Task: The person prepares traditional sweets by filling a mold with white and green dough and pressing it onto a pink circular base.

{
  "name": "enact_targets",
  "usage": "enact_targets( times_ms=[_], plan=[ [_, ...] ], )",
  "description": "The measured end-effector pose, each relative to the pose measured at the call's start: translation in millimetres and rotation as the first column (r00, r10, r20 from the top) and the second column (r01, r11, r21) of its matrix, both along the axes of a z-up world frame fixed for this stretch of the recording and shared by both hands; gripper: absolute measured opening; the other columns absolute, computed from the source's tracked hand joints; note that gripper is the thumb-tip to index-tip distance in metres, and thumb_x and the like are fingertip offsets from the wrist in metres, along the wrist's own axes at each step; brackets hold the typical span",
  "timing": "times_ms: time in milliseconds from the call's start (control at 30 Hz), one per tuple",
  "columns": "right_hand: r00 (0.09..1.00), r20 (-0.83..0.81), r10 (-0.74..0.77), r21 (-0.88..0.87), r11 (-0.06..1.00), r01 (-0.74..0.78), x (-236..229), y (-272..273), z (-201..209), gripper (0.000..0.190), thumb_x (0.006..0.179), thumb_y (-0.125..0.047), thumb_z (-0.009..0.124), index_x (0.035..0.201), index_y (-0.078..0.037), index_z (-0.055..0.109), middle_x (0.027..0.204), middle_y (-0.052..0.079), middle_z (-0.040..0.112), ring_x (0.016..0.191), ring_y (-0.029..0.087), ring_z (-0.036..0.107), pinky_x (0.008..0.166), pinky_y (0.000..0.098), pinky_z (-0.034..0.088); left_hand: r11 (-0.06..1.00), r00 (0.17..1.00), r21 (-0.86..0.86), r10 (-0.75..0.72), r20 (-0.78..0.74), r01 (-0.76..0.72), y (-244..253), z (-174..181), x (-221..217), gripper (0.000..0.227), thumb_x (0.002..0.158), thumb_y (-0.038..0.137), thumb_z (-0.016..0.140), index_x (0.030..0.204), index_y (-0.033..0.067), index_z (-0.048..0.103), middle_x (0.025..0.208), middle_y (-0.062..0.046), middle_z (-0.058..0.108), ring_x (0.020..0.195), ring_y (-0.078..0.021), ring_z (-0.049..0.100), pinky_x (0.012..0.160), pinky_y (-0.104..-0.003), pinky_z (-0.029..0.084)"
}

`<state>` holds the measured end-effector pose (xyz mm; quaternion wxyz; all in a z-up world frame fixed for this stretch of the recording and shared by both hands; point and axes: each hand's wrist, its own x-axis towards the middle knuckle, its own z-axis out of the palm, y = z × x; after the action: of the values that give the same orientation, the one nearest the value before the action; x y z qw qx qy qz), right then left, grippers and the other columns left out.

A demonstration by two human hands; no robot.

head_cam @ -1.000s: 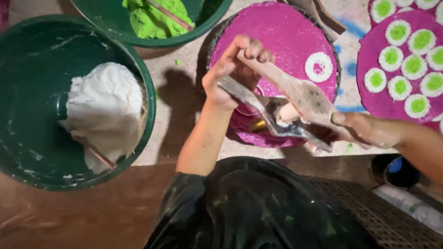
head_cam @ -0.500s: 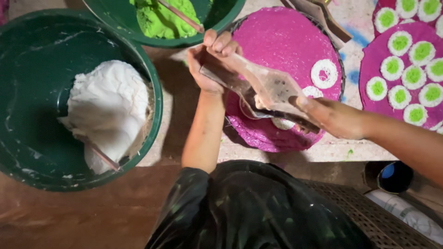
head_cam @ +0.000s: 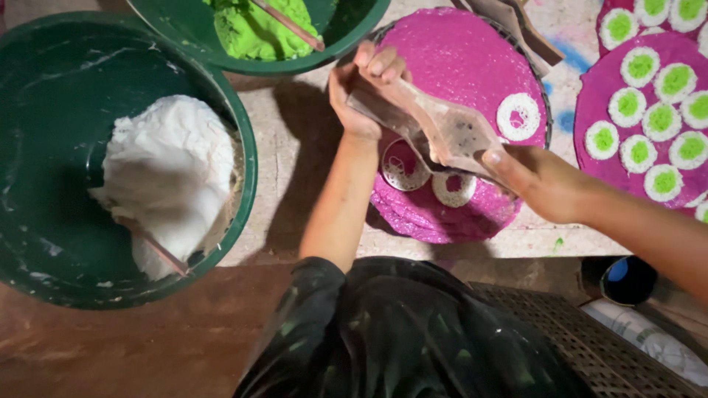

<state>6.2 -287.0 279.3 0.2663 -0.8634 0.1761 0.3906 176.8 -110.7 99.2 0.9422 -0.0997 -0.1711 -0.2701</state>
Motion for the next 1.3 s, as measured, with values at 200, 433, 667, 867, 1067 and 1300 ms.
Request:
enact_targets(
  times_ms=[200, 433, 667, 867, 1067, 1300],
  plan=[
    [0.971, 0.227, -0.076, 0.228, 0.973, 0.023, -6.0, 15.3, -24.5, 0.078, 0.096, -0.07, 0.024, 0.11, -0.003, 0.061, 0.08, 0.017, 0.063, 0.078, 0.029, 0.062, 0.071, 0.0446, 0.052, 1.0, 0.981, 0.019, 0.013, 0.196, -0.017, 25.0, 21.5, 19.8, 0.037, 0.1, 0.055, 0.055, 0.101, 0.0181, 0.05, 0.094, 0.003, 0.048, 0.093, -0.0142, 0.053, 0.094, -0.035, 0.052],
    [0.989, -0.044, -0.144, 0.272, 0.95, 0.15, -19.9, 8.5, -42.6, 0.084, 0.095, -0.069, 0.021, 0.094, 0.0, 0.069, 0.071, 0.013, 0.068, 0.065, 0.026, 0.065, 0.063, 0.0425, 0.054, 0.998, 1.0, 0.055, 0.004, 0.024, -0.005, 34.4, 23.8, -13.2, 0.043, 0.1, 0.059, 0.053, 0.099, 0.0161, 0.047, 0.093, 0.0, 0.043, 0.091, -0.0168, 0.052, 0.088, -0.033, 0.052],
    [0.985, 0.036, -0.169, 0.194, 0.968, 0.159, -68.1, -79.0, -48.2, 0.088, 0.091, -0.079, 0.019, 0.107, -0.006, 0.065, 0.068, 0.011, 0.059, 0.064, 0.026, 0.06, 0.06, 0.0429, 0.055, 0.602, 0.945, 0.779, -0.12, 0.305, -0.174, 31.5, 36.3, -37.5, 0.064, 0.103, 0.053, 0.042, 0.142, 0.0041, 0.056, 0.14, -0.015, 0.059, 0.131, -0.0308, 0.056, 0.115, -0.045, 0.043],
    [0.832, 0.189, -0.522, 0.645, 0.705, 0.296, -119.5, -95.8, -65.5, 0.115, 0.076, -0.095, 0.017, 0.13, 0.002, 0.051, 0.09, 0.012, 0.063, 0.084, 0.024, 0.061, 0.076, 0.0424, 0.054, 0.018, 0.48, 0.617, -0.612, 0.629, -0.787, 69.5, 58.4, -74.6, 0.11, 0.075, 0.025, 0.086, 0.158, 0.0084, 0.017, 0.158, -0.025, 0.031, 0.146, -0.0419, 0.029, 0.121, -0.05, 0.025],
    [0.583, 0.065, -0.81, 0.85, 0.351, 0.392, -141.0, -71.5, -62.0, 0.127, 0.07, -0.102, 0.039, 0.135, 0.007, 0.047, 0.094, 0.015, 0.056, 0.088, 0.033, 0.056, 0.079, 0.0479, 0.044, -0.081, 0.364, 0.462, -0.74, 0.566, -0.883, 70.6, 54.5, -93.8, 0.115, 0.068, 0.02, 0.09, 0.16, 0.0131, 0.022, 0.15, -0.022, 0.041, 0.139, -0.0401, 0.036, 0.116, -0.055, 0.031],
    [0.473, 0.007, -0.881, 0.873, 0.237, 0.427, -158.9, -64.7, -53.8, 0.125, 0.068, -0.1, 0.045, 0.139, 0.003, 0.046, 0.101, 0.012, 0.054, 0.092, 0.032, 0.055, 0.081, 0.0483, 0.044, -0.114, 0.378, 0.429, -0.703, 0.602, -0.896, 73.3, 55.0, -88.9, 0.111, 0.065, 0.025, 0.09, 0.157, 0.0121, 0.03, 0.147, -0.021, 0.045, 0.138, -0.0391, 0.04, 0.114, -0.055, 0.031]
  ],
)
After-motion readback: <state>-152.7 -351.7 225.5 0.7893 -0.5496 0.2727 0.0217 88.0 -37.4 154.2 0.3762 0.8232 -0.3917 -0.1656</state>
